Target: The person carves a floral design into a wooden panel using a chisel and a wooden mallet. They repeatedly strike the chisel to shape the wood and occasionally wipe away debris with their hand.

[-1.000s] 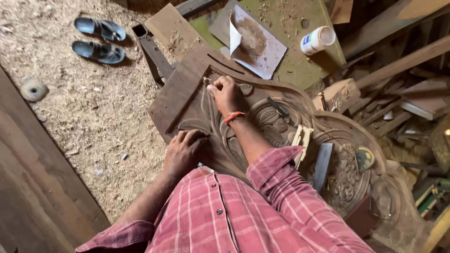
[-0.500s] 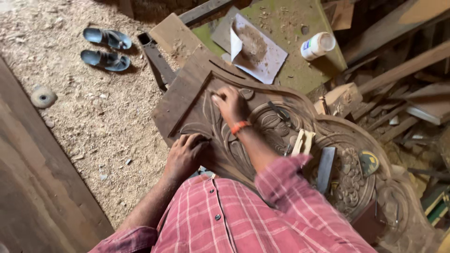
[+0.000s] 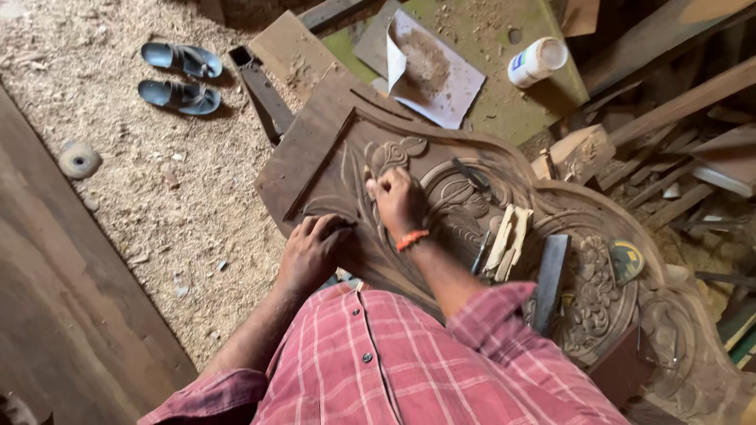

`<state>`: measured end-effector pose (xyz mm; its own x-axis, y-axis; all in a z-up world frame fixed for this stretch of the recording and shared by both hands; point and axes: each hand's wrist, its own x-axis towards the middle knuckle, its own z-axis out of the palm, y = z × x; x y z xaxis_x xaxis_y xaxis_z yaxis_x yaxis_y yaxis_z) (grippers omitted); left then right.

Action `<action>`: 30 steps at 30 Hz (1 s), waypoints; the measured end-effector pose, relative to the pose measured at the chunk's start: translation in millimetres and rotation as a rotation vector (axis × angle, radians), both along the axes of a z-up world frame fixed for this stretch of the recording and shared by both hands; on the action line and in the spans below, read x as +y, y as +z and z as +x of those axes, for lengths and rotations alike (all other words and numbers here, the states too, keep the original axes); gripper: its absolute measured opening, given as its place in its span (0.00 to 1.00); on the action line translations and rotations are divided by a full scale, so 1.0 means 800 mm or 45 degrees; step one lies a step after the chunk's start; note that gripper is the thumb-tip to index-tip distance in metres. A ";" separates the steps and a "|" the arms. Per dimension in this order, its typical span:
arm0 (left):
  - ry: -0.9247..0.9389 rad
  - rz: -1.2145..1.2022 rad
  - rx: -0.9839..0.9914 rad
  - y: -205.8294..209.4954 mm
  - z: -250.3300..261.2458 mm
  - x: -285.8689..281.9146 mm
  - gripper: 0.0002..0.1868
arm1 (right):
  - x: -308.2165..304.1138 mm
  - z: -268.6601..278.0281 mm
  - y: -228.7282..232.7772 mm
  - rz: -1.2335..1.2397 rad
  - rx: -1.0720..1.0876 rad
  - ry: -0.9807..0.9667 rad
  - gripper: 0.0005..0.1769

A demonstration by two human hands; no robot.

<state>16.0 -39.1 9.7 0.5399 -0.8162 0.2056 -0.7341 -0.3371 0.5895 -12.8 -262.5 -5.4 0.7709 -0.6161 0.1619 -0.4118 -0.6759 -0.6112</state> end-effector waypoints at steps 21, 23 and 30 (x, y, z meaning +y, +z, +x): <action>-0.181 0.134 -0.116 0.005 -0.013 0.027 0.30 | -0.024 0.066 0.000 0.062 -0.132 0.044 0.17; -0.183 0.148 -0.117 0.003 -0.016 0.034 0.30 | -0.006 0.004 -0.001 0.056 0.029 -0.002 0.15; -0.142 0.084 -0.118 0.001 -0.018 0.032 0.29 | 0.016 -0.120 0.041 0.199 0.165 0.086 0.10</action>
